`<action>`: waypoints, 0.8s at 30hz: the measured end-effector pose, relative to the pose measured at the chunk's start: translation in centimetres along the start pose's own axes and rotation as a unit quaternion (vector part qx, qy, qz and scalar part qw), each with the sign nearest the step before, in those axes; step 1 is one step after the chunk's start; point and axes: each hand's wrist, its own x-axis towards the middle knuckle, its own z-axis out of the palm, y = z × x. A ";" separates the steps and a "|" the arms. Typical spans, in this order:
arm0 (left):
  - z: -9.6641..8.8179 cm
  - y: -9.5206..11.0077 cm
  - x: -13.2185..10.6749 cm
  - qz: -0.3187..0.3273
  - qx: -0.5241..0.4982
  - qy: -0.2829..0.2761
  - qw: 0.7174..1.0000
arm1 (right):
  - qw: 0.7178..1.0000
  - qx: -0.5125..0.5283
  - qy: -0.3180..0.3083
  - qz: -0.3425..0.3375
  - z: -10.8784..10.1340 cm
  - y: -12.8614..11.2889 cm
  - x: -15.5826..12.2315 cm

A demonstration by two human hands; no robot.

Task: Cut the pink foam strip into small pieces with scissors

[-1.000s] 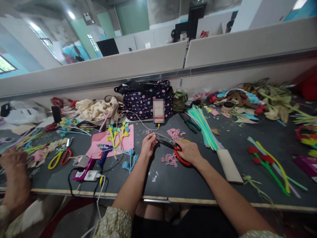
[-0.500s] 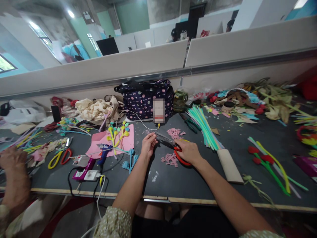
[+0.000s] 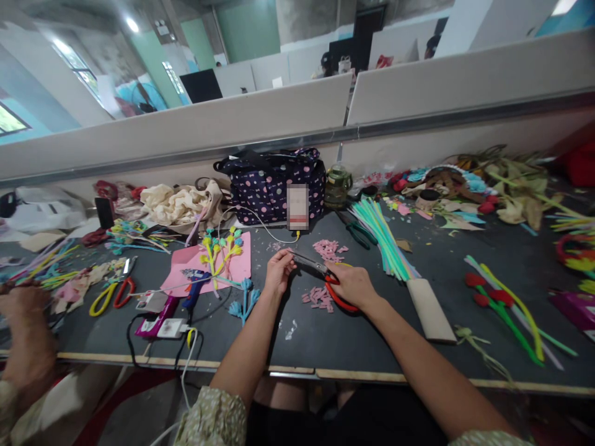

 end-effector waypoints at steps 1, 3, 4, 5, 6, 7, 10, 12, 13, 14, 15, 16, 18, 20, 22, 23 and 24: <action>0.0 0.0 0.0 0.000 -0.001 0.001 1.000 | 1.000 -0.001 -0.002 0.002 0.0 0.0 0.0; 0.0 0.0 0.0 -0.002 0.000 0.004 1.000 | 1.000 -0.002 -0.006 0.007 0.0 0.0 0.0; 0.0 0.0 0.0 -0.003 0.001 0.004 1.000 | 1.000 -0.002 -0.007 0.010 0.0 0.0 0.0; 0.0 0.0 0.1 -0.005 0.003 0.005 1.000 | 1.000 -0.003 -0.008 0.012 0.0 0.0 0.0; 0.0 0.0 0.1 -0.005 0.005 0.004 1.000 | 1.000 -0.003 -0.009 0.013 0.0 0.0 0.0; 0.0 0.0 0.1 -0.006 0.006 0.004 1.000 | 1.000 -0.004 -0.008 0.012 0.0 0.0 0.0; -0.1 -0.1 0.1 -0.008 0.007 0.002 1.000 | 1.000 -0.003 -0.004 0.009 -0.1 0.0 0.0; -0.1 -0.1 0.1 -0.007 0.004 0.001 1.000 | 1.000 -0.001 -0.004 0.007 -0.1 0.0 0.0; -0.2 -0.1 0.1 -0.007 0.003 0.000 1.000 | 1.000 0.000 -0.005 0.007 -0.2 0.0 0.0; -0.2 -0.1 0.1 -0.008 0.002 0.001 1.000 | 1.000 0.001 -0.007 0.007 -0.2 -0.1 0.0; -0.2 -0.1 0.2 -0.009 0.002 0.002 1.000 | 1.000 0.003 -0.008 0.006 -0.3 -0.1 0.0; -0.2 -0.1 0.2 -0.011 0.003 0.005 1.000 | 1.000 0.006 -0.008 0.006 -0.4 -0.1 -0.1; -0.2 -0.2 0.2 -0.014 0.005 0.009 1.000 | 1.000 0.010 -0.009 0.005 -0.5 -0.2 -0.1; -0.2 -0.2 0.2 -0.016 0.006 0.012 1.000 | 1.000 0.012 -0.011 0.004 -0.7 -0.3 -0.1; -0.2 -0.2 0.2 -0.016 0.006 0.011 1.000 | 1.000 0.011 -0.014 0.006 -0.8 -0.4 -0.2; -0.2 -0.2 0.2 -0.017 0.007 0.010 1.000 | 1.000 0.010 -0.015 0.006 -0.8 -0.5 -0.2; -0.2 -0.2 0.2 -0.017 0.007 0.009 1.000 | 1.000 0.009 -0.016 0.006 -0.8 -0.5 -0.2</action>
